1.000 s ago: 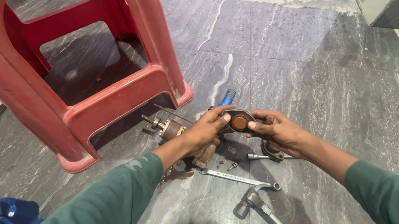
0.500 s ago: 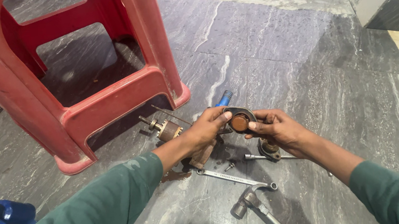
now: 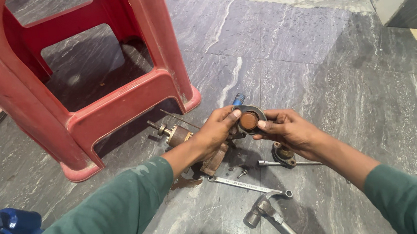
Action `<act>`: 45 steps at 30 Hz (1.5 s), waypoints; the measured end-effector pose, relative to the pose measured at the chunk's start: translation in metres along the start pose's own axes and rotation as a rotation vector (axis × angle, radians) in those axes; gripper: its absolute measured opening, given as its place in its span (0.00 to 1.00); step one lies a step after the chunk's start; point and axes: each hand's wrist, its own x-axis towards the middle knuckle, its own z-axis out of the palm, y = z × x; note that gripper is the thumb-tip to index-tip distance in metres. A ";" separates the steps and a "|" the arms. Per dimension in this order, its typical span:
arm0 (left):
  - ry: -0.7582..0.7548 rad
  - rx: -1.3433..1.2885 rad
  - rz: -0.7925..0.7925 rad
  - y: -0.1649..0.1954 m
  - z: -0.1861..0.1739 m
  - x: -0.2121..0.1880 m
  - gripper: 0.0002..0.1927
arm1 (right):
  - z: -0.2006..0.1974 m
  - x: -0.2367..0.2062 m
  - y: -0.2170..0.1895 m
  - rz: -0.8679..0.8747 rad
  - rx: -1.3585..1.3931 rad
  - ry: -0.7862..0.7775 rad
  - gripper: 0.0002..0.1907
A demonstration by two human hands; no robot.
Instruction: The person disassembles a small electric motor on the floor, using a T-handle wrench to loosen bolts and remove a cover. They then use a hammer and screwdriver to tap and pry out internal components from the housing.
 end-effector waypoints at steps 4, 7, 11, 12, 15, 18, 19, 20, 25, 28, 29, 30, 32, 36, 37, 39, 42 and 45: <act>-0.016 -0.085 -0.073 0.003 0.003 -0.001 0.19 | -0.003 0.003 0.000 -0.019 -0.001 0.003 0.23; -0.016 -0.190 -0.125 0.003 0.005 -0.002 0.18 | -0.006 0.003 0.000 -0.005 0.004 0.010 0.23; -0.024 -0.128 -0.061 -0.005 0.004 0.002 0.18 | -0.007 0.002 0.001 0.009 -0.027 0.012 0.23; 0.000 -0.078 -0.050 -0.007 0.004 0.004 0.19 | -0.007 0.002 0.001 0.004 -0.015 0.000 0.23; 0.014 -0.017 0.001 -0.010 0.001 0.011 0.19 | -0.006 0.003 -0.001 -0.020 0.011 -0.012 0.23; -0.032 -0.146 -0.008 -0.010 0.000 0.012 0.19 | -0.006 0.003 -0.003 -0.050 0.006 0.007 0.23; -0.051 -0.212 -0.024 -0.009 0.000 0.012 0.18 | -0.006 0.003 -0.003 -0.049 -0.002 0.003 0.23; -0.050 -0.208 -0.024 -0.008 0.001 0.010 0.18 | -0.006 0.002 -0.003 -0.046 -0.010 -0.001 0.23; -0.001 -0.119 -0.002 -0.001 0.004 0.007 0.19 | -0.002 0.003 -0.003 -0.022 -0.017 -0.002 0.24; 0.020 -0.137 0.032 0.003 0.004 0.009 0.18 | -0.002 0.005 -0.005 -0.053 -0.028 -0.007 0.24; -0.005 -0.152 0.032 0.003 0.003 0.009 0.19 | -0.002 0.005 -0.006 -0.063 -0.031 -0.003 0.24; -0.030 -0.166 0.032 0.004 0.002 0.008 0.19 | -0.003 0.005 -0.006 -0.058 -0.032 -0.006 0.24; -0.062 -0.159 0.042 0.003 0.000 0.006 0.19 | -0.003 0.004 -0.008 -0.044 -0.032 -0.014 0.24; -0.026 -0.137 0.019 0.003 -0.001 0.005 0.19 | 0.000 0.002 -0.009 -0.042 -0.044 -0.022 0.25; 0.005 -0.146 -0.006 0.004 0.000 0.006 0.19 | 0.001 0.002 -0.009 -0.041 -0.056 -0.030 0.25; 0.014 -0.094 0.046 0.007 0.001 0.007 0.20 | 0.003 0.002 -0.009 -0.049 -0.053 -0.042 0.25; 0.022 -0.106 0.050 0.010 0.001 0.008 0.19 | 0.003 0.004 -0.011 -0.072 -0.020 -0.050 0.25; 0.006 -0.157 0.020 0.010 -0.001 0.005 0.19 | 0.001 0.005 -0.011 -0.079 -0.017 -0.045 0.24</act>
